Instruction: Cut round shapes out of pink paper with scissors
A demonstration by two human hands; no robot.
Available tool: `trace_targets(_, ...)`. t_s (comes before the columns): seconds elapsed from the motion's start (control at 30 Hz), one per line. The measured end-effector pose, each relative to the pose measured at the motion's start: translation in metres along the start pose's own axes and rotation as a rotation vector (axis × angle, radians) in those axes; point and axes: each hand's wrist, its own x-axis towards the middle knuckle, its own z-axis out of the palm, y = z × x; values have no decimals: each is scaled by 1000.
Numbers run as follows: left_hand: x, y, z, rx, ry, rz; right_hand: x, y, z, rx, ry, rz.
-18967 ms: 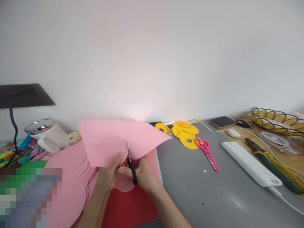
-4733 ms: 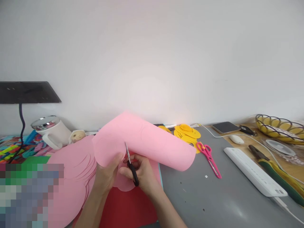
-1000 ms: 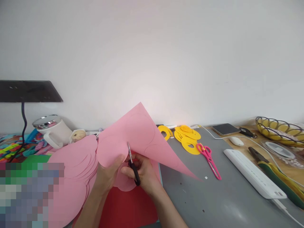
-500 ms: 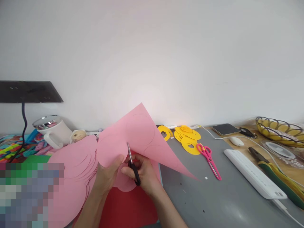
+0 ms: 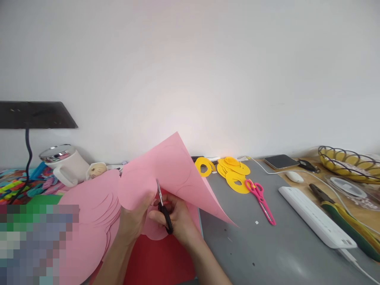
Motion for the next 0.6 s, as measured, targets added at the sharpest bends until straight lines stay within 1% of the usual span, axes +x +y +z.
trace_targets(0.17, -2, 5, 0, 76, -23, -98, 3, 4, -2, 49, 20, -87)
trace_targets(0.33, -1, 5, 0, 47, -35, -65, 4, 6, -4, 48, 13, -93)
trace_targets(0.4, -1, 4, 0, 35, -44, -72, 4, 5, -4, 36, 13, -89)
trace_targets(0.47, -1, 5, 0, 42, -58, -82, 3, 5, -3, 38, 24, -75)
trace_targets(0.6, -3, 8, 0, 63, -55, -57, 3, 5, -3, 58, 22, -68)
